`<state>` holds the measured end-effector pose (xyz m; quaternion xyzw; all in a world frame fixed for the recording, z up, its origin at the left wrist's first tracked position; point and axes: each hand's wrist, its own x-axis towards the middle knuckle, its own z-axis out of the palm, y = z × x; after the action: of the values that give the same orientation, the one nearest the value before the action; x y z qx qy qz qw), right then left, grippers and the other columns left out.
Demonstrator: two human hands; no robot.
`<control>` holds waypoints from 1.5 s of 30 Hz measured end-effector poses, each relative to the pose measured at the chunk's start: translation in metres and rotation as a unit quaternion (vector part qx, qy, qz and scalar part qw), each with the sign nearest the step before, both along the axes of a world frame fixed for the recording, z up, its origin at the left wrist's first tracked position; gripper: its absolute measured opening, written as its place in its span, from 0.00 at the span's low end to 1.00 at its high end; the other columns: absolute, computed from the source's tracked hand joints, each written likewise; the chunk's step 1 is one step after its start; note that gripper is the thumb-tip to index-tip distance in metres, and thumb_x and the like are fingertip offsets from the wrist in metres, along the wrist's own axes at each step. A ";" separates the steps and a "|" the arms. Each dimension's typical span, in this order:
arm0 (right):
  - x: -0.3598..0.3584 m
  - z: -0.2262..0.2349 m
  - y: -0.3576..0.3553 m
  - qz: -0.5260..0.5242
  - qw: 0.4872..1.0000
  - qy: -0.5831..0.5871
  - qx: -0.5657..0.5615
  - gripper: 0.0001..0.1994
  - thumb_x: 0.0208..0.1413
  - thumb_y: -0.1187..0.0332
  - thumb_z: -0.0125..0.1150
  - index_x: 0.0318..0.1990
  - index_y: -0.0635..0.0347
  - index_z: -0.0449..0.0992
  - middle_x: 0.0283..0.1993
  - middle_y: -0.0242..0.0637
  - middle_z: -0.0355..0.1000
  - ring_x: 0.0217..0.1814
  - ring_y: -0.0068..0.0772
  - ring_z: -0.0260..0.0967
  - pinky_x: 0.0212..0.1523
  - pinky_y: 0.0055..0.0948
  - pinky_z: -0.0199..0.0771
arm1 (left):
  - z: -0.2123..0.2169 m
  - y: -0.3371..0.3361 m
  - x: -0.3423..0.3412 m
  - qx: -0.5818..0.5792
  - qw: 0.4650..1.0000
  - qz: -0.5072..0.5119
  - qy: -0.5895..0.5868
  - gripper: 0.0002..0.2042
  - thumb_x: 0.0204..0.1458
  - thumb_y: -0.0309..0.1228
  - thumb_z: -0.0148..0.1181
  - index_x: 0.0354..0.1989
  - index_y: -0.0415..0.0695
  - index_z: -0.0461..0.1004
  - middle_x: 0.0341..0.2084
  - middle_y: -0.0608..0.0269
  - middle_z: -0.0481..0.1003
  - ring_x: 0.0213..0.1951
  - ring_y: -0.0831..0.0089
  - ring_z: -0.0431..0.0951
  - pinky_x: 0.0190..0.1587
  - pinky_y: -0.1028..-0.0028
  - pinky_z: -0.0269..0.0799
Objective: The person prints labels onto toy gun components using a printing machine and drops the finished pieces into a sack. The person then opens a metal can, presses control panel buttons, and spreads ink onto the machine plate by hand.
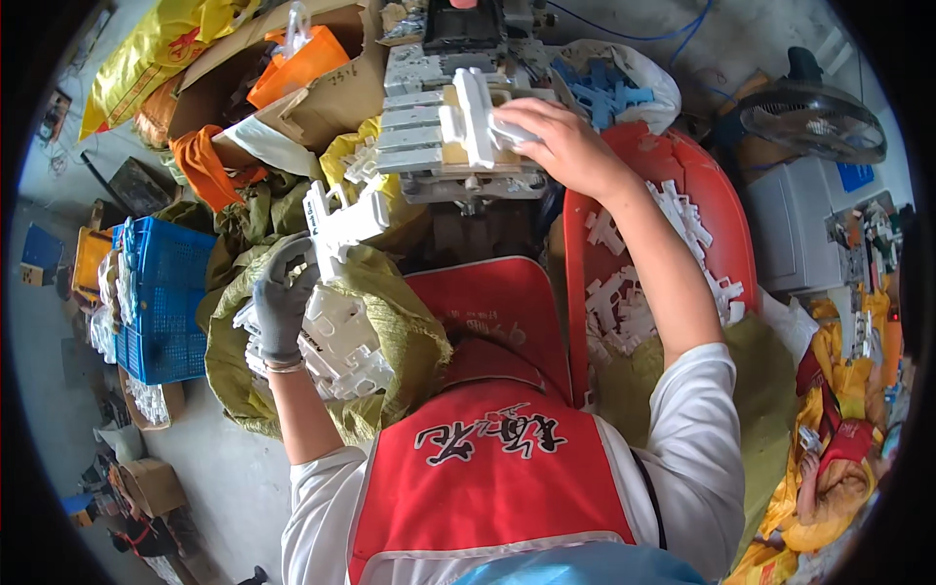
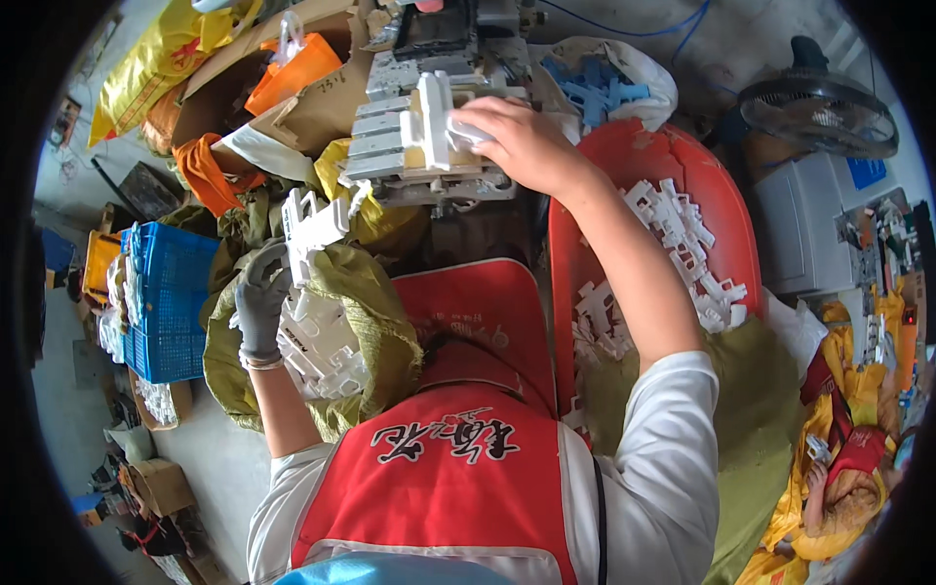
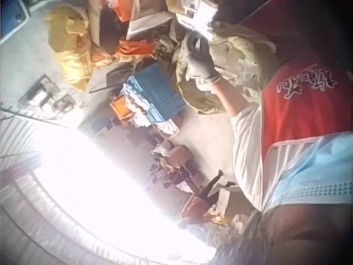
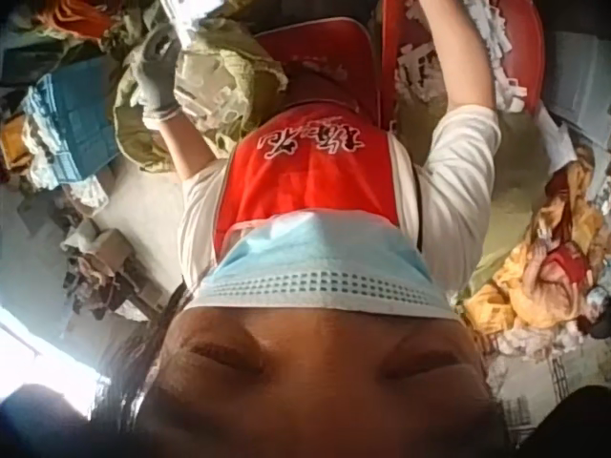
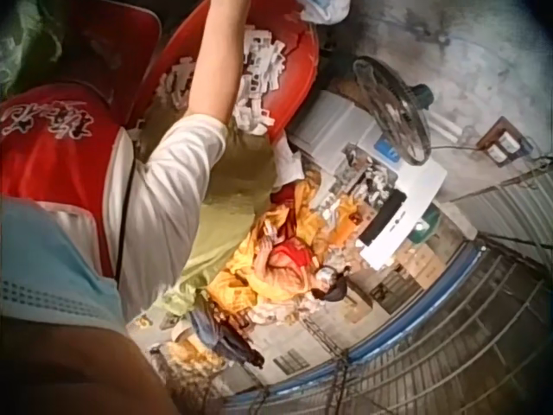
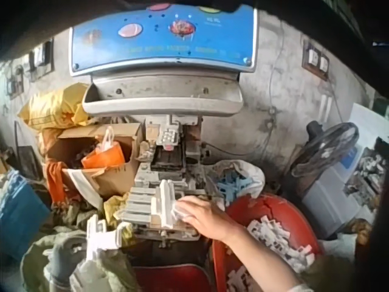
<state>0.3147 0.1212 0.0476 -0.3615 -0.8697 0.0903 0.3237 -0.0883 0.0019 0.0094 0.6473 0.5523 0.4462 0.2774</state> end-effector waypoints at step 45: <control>0.282 -0.365 -0.160 -0.680 0.547 -0.189 -0.450 0.20 0.54 0.60 0.57 0.52 0.58 0.74 0.56 0.47 0.71 0.57 0.47 0.71 0.56 0.45 0.71 | -0.019 -0.118 -0.086 -0.094 0.940 0.227 0.238 0.13 0.59 0.26 0.53 0.51 0.36 0.73 0.49 0.57 0.75 0.48 0.72 0.74 0.51 0.73 0.71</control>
<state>0.5969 -0.0391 -0.3176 -0.9520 -0.2502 0.1527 -0.0885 -0.1744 -0.1165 -0.0096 0.5634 0.7734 0.2766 0.0889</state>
